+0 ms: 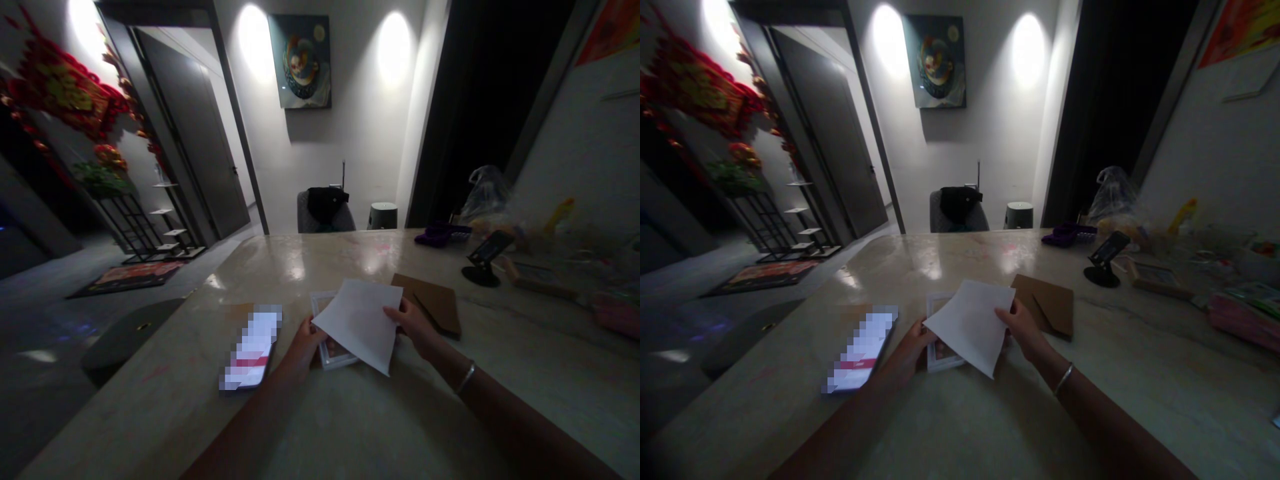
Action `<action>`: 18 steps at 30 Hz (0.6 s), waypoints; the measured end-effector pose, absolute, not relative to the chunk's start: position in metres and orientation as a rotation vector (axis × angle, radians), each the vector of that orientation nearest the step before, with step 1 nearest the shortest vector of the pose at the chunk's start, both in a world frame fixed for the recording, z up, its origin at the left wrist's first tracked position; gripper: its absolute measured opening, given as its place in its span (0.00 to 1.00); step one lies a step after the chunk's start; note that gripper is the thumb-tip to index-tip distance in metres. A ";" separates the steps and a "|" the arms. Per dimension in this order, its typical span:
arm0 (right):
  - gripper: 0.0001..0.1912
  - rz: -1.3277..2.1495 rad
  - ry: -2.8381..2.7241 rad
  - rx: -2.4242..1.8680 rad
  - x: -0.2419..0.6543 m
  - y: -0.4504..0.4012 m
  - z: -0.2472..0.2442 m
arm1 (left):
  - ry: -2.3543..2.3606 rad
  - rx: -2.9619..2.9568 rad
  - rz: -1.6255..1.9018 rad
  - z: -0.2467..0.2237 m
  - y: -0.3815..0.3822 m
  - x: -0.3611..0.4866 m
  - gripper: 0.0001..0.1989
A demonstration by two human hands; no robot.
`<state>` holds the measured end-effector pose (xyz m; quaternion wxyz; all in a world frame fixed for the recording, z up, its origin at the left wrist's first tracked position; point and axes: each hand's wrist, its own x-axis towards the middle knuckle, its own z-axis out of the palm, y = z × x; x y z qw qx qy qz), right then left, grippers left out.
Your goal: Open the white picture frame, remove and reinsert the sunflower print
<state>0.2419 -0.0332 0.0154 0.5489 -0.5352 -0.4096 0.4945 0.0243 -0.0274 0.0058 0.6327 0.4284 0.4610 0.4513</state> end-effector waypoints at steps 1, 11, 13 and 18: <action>0.14 1.124 -1.015 -1.312 0.244 -0.032 0.017 | 1.053 0.988 1.026 0.005 -0.027 0.024 0.21; 0.03 1.270 -0.921 -1.387 0.250 -0.029 0.017 | 1.147 0.976 0.999 0.013 -0.033 0.023 0.21; 0.07 1.321 -0.914 -1.369 0.246 -0.032 0.020 | 1.161 0.946 0.993 0.015 -0.032 0.024 0.21; 0.11 1.491 -0.898 -1.268 0.238 -0.040 0.025 | 1.149 0.873 1.001 0.014 -0.027 0.026 0.17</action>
